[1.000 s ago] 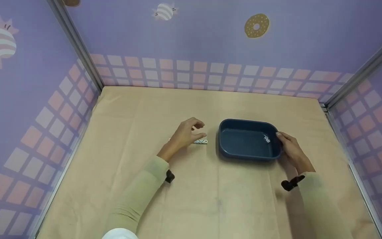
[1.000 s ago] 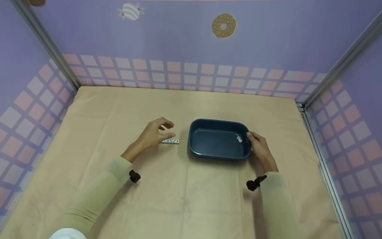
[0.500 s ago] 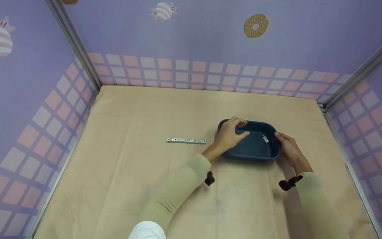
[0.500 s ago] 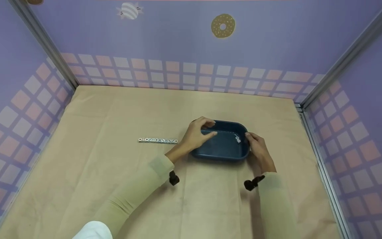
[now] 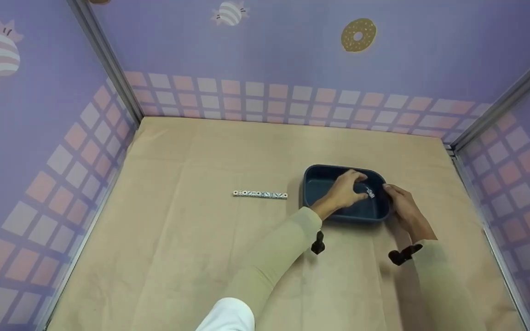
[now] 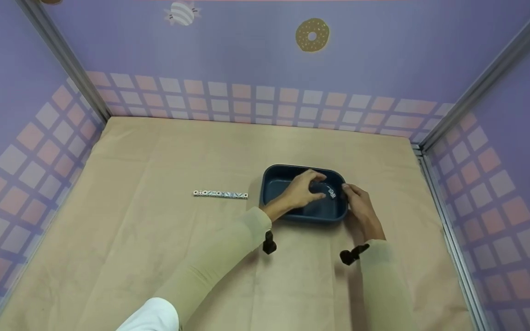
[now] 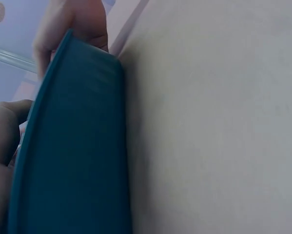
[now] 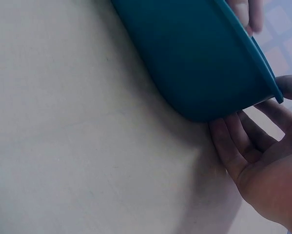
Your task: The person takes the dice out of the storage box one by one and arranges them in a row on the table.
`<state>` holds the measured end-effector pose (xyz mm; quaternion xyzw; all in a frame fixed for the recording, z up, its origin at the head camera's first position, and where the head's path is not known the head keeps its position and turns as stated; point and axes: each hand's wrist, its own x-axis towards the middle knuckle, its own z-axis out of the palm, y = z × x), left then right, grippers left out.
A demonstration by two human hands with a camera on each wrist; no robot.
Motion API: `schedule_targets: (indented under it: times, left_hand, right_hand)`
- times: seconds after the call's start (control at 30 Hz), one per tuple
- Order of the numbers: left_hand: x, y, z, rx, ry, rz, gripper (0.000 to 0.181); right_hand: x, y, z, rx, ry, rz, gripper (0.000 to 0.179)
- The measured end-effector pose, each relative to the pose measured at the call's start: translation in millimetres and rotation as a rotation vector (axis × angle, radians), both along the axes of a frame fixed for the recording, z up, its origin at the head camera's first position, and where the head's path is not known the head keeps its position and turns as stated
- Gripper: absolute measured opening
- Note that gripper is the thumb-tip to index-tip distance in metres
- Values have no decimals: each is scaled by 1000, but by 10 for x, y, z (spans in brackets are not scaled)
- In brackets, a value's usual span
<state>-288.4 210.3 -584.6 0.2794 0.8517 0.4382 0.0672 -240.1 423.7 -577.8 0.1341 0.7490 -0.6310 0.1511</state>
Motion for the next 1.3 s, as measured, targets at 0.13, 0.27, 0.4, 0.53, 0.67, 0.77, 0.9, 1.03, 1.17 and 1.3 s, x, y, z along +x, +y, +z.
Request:
schedule_targets:
  times: [0.13,0.27,0.4,0.53,0.67,0.77,0.9,1.03,1.17,1.3]
  left_hand:
    - [-31,90,-40,-31,-4,-54,53]
    - [-45,155,-101,-41,-14,-109,54]
    - [-52,184,-164,-80,-11,-135,57]
    - [-68,191,-210,-126,-1,-158,62]
    - [-82,199,-231,-150,11,-160,59]
    - [-83,203,-232,-169,29,-159,50]
    - [-85,194,-229,-210,57,-154,34]
    - [-94,194,-229,-243,66,-149,24]
    - [-99,202,-230,-278,84,-157,19]
    - [-95,216,-223,-318,120,-157,17]
  right_hand:
    - [49,-49,138,1,-1,6,64]
    - [64,-59,152,-7,6,8,64]
    - [66,-74,152,-8,-8,2,65]
    - [53,-69,141,-19,-12,-5,66]
    - [10,-24,42,-36,6,-7,64]
    - [-18,24,-58,-26,14,-11,66]
    - [-38,61,-153,2,25,-24,70]
    - [-37,68,-184,21,49,-35,72]
    - [-33,63,-181,26,57,-33,74]
    - [-27,63,-177,30,56,-33,73]
